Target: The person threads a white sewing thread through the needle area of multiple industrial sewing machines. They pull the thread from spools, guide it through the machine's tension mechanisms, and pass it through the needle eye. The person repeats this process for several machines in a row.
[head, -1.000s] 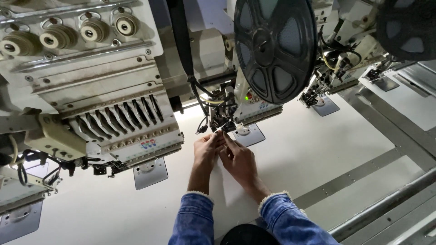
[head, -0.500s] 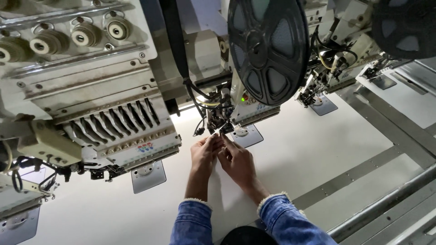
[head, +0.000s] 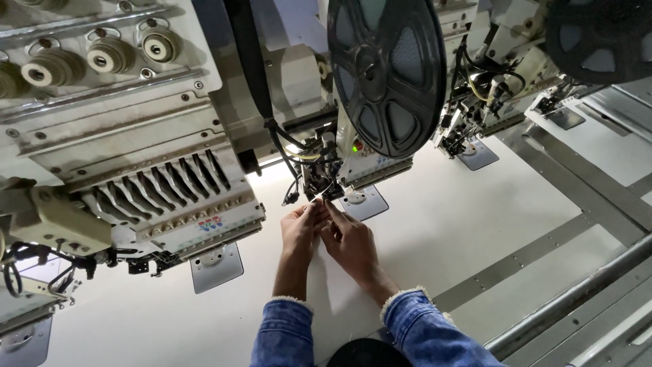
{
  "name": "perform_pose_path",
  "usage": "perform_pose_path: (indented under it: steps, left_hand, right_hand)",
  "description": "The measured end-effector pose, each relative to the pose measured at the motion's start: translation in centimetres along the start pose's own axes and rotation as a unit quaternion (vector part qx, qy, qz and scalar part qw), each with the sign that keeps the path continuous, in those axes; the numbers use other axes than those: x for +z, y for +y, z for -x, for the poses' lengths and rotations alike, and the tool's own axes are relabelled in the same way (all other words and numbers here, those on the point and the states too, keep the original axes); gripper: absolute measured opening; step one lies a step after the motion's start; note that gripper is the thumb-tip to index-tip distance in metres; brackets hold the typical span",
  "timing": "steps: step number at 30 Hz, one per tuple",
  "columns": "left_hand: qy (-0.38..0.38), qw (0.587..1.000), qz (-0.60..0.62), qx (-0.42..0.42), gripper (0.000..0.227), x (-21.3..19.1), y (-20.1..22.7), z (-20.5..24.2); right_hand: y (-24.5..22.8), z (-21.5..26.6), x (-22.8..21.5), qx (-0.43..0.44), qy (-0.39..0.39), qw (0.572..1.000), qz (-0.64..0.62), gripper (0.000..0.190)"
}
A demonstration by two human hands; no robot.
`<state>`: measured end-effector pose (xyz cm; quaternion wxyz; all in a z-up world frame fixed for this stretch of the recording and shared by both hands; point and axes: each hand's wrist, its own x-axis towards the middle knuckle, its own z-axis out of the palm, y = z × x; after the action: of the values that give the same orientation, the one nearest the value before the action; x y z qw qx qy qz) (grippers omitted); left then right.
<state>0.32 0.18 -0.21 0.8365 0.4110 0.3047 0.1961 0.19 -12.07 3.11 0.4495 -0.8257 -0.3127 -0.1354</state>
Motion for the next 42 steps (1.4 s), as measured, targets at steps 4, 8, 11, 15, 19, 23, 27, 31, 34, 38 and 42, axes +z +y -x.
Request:
perform_pose_path:
  steps: [4,8,11,15,19,23,27,31,34,38,42]
  left_hand:
    - [-0.007,1.000,-0.006,-0.006,0.019,0.5,1.1,1.3]
    - [-0.007,1.000,-0.013,-0.010,0.023,0.3,1.3,1.8]
    - [-0.010,1.000,-0.018,-0.009,0.025,0.2,1.0,1.8]
    - [-0.004,1.000,-0.015,0.000,0.024,0.3,1.0,1.8]
    - [-0.011,1.000,-0.026,0.003,0.022,0.2,0.8,1.4]
    - [-0.009,0.999,-0.028,0.014,0.020,0.3,0.7,1.1]
    - [-0.012,1.000,-0.019,0.014,0.021,0.0,0.0,0.2]
    - [-0.005,1.000,-0.016,0.014,0.020,0.4,1.0,1.7]
    - [-0.006,0.999,-0.022,0.029,0.020,0.5,1.1,2.1]
    - [-0.013,1.000,0.000,0.020,0.024,0.2,0.8,1.9]
    - [-0.019,1.000,0.001,0.018,0.024,0.2,0.6,1.5]
  right_hand:
    - [0.4,0.0,0.2,0.002,0.002,1.000,-0.003,0.048]
    - [0.1,-0.1,0.2,0.001,0.002,1.000,0.000,0.048]
    - [0.1,-0.1,0.1,0.002,0.007,1.000,0.002,0.048]
    - [-0.4,-0.2,-0.1,0.000,0.006,1.000,-0.002,0.048]
    - [-0.1,-0.2,-0.1,0.002,0.002,1.000,-0.007,0.048]
    - [0.0,-0.1,0.1,0.003,0.005,1.000,-0.001,0.048]
    - [-0.2,-0.1,0.0,0.006,0.002,1.000,-0.001,0.047]
    - [0.0,0.0,0.1,0.002,0.004,1.000,0.009,0.048]
    - [0.2,-0.1,0.1,0.012,0.000,1.000,0.005,0.049]
    - [0.0,-0.1,0.2,0.010,0.009,1.000,0.005,0.046]
    - [0.3,-0.1,0.4,0.008,0.010,1.000,0.004,0.045]
